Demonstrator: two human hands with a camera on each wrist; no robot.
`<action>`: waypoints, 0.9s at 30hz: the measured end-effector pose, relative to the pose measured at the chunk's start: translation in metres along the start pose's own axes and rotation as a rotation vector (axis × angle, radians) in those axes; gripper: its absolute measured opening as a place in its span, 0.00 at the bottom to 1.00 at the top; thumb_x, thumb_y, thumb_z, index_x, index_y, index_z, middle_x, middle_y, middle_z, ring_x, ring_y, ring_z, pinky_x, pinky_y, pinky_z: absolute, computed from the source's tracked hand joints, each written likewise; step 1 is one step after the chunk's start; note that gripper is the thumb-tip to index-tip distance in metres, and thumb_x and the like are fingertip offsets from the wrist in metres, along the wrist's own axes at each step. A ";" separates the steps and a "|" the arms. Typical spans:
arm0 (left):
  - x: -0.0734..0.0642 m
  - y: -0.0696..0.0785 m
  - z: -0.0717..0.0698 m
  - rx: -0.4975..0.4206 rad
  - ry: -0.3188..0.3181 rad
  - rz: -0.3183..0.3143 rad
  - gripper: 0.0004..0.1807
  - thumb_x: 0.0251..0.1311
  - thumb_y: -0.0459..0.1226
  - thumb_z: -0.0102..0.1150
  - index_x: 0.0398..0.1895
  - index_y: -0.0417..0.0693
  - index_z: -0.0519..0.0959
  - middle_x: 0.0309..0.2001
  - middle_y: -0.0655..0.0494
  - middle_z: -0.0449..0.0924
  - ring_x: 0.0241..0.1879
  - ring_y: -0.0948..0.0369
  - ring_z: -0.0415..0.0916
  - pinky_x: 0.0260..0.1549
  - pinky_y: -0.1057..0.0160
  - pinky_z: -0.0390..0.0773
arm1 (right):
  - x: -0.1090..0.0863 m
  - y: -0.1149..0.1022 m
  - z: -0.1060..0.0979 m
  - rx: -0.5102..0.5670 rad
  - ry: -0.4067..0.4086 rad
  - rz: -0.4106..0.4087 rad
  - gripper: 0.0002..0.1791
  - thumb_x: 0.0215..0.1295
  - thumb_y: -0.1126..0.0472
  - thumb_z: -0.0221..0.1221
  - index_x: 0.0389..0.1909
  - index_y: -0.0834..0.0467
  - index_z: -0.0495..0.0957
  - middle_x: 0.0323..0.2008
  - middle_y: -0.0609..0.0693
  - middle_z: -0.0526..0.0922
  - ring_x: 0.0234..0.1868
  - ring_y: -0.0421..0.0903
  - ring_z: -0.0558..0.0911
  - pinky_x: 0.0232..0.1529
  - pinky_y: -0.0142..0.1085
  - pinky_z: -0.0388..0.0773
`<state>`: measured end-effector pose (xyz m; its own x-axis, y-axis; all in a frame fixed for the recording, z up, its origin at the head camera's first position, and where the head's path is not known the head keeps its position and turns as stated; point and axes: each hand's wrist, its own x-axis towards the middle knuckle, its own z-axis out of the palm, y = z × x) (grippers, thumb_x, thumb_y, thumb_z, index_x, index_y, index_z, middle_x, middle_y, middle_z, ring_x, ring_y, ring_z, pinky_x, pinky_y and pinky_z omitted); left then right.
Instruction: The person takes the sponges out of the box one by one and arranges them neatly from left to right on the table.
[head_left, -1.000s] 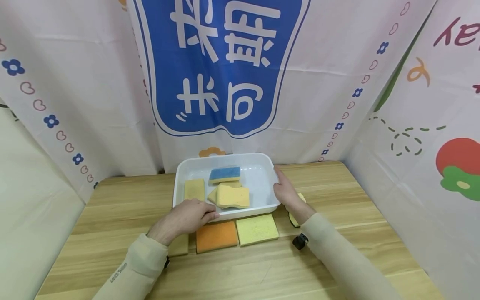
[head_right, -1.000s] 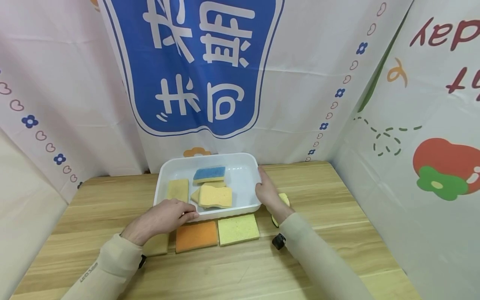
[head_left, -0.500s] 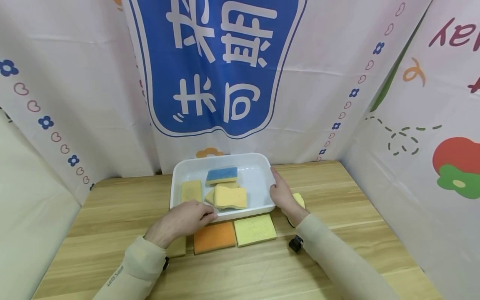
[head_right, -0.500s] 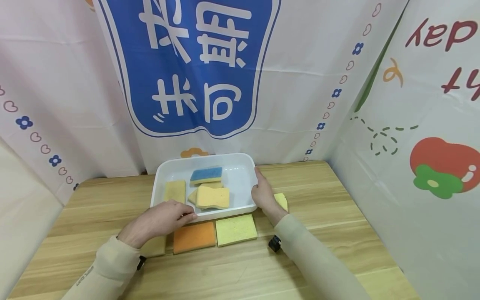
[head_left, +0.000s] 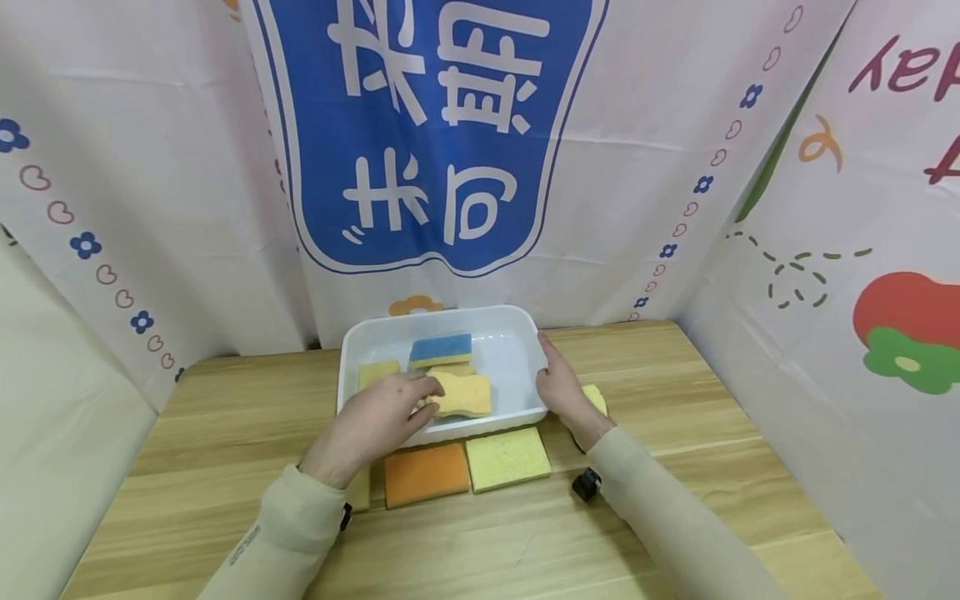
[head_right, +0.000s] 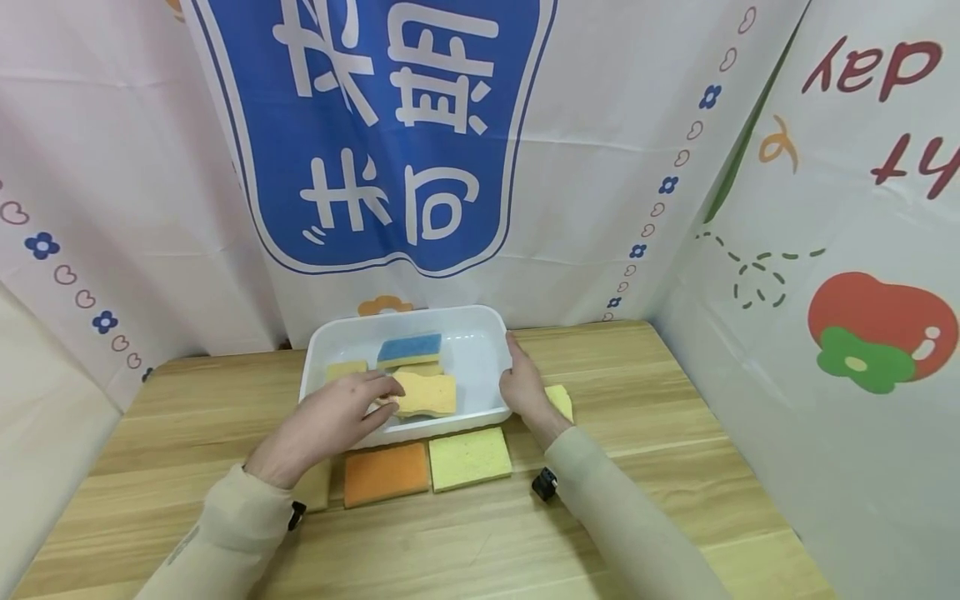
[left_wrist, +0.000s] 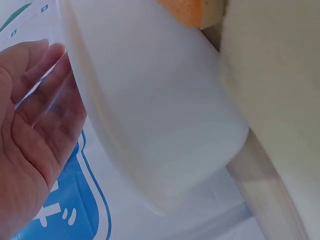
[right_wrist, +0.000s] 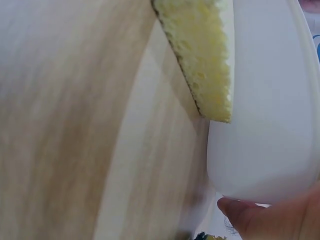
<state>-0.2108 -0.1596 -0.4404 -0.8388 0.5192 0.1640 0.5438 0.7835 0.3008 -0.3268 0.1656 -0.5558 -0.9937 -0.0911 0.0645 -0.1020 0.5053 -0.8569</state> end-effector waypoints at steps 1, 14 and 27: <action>0.002 0.000 0.000 0.010 0.002 0.002 0.11 0.81 0.36 0.75 0.60 0.45 0.91 0.59 0.50 0.95 0.56 0.51 0.93 0.58 0.48 0.97 | 0.002 0.002 0.000 0.003 0.001 0.001 0.45 0.81 0.74 0.43 0.97 0.60 0.51 0.96 0.64 0.56 0.96 0.67 0.57 0.98 0.58 0.52; 0.023 -0.005 0.013 0.123 -0.103 -0.051 0.35 0.74 0.38 0.83 0.81 0.48 0.82 0.86 0.40 0.76 0.84 0.38 0.77 0.77 0.33 0.86 | -0.011 -0.028 -0.005 0.019 -0.021 0.055 0.45 0.80 0.76 0.41 0.97 0.61 0.50 0.96 0.65 0.54 0.96 0.68 0.56 0.98 0.62 0.50; 0.031 -0.007 0.018 0.072 -0.164 -0.038 0.31 0.75 0.30 0.78 0.79 0.46 0.83 0.84 0.37 0.77 0.84 0.37 0.75 0.81 0.34 0.82 | -0.028 -0.053 -0.009 -0.023 -0.020 0.092 0.45 0.83 0.78 0.39 0.98 0.60 0.47 0.97 0.64 0.52 0.97 0.65 0.54 0.99 0.60 0.51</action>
<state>-0.2397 -0.1431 -0.4539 -0.8463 0.5328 -0.0038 0.5171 0.8230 0.2350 -0.2936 0.1489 -0.5074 -0.9979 -0.0601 -0.0245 -0.0113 0.5322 -0.8466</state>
